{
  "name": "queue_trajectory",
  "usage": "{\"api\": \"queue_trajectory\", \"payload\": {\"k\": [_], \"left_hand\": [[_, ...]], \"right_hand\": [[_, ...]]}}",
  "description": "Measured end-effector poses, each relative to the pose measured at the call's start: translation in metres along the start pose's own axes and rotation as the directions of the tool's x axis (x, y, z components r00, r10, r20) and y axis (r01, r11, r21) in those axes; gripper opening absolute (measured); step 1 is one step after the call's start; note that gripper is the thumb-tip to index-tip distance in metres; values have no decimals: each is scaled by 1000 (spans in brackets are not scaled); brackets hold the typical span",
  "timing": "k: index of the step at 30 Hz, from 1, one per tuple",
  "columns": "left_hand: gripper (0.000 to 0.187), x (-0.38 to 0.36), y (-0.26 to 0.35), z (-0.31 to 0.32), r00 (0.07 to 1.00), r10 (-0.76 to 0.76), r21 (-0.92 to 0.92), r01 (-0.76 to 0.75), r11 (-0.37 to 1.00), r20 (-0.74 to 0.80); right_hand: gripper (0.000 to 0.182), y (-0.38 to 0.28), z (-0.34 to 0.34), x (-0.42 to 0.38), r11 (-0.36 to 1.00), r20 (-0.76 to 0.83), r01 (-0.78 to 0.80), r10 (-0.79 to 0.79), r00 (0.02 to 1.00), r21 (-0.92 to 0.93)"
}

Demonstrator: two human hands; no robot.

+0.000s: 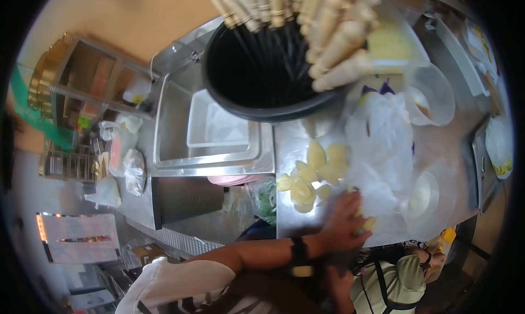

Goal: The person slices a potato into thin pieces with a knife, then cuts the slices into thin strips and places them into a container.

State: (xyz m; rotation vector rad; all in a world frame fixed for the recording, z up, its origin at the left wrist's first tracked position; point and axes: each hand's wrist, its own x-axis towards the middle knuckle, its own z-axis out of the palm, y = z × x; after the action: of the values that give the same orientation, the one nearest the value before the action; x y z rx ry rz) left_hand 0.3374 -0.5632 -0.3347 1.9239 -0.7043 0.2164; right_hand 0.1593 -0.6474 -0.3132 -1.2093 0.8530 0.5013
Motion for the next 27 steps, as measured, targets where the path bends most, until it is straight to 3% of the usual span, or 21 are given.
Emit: {"api": "queue_trajectory", "payload": {"k": [2,3,5,9,12,15,16,18,19,20,22,23,24,26,27], "left_hand": [[59,-1,1,-23,999,-18,-42,19,999,33],[59,-1,3,-35,998,-33,-41,35,999,48],[60,-2,1,-60,997,-45,-54,48,997,62],[62,-4,-21,-125,1000,-11,-69,13,998,28],[62,-3,-43,-187,1000,20,-74,-22,997,-16],[61,7,-83,-261,998,62,117,-58,991,-28],[62,11,-104,-281,994,89,142,-80,987,-63],[59,26,-152,-328,973,214,288,-182,940,-81],[57,31,-164,-355,987,128,283,-97,954,-94],[55,35,-187,-376,992,116,343,-91,935,-54],[54,37,-240,-412,1000,-1,463,8,886,-16],[52,35,-287,-430,1000,12,572,-9,820,-1],[51,35,-324,-446,1000,25,677,-25,735,10],[46,35,-344,-464,968,-248,903,144,404,-43],[46,37,-346,-467,969,-244,900,128,417,-25]], "right_hand": [[17,-7,17,-9,976,-42,171,-178,983,-136],[17,-9,26,-13,975,-48,172,-180,982,-144],[16,-7,48,-22,992,-48,90,-94,994,-84],[19,-26,124,-33,973,-32,156,-163,986,-168],[23,-24,185,-28,997,17,17,-16,1000,-72],[14,-37,258,-5,999,129,35,-40,991,42],[14,-49,283,9,1000,231,12,-12,973,-2],[22,-67,331,38,983,395,186,-170,903,-1],[28,-76,357,55,985,384,142,-95,918,-97],[32,-83,383,70,979,397,179,-127,909,-97],[40,-98,420,88,937,417,295,-195,887,-189],[44,-91,434,104,912,432,320,-187,882,-259],[44,-91,438,104,919,405,312,-196,893,-243],[50,-91,441,101,927,406,302,-193,893,-224],[43,-76,436,110,915,416,324,-203,886,-242]]}}
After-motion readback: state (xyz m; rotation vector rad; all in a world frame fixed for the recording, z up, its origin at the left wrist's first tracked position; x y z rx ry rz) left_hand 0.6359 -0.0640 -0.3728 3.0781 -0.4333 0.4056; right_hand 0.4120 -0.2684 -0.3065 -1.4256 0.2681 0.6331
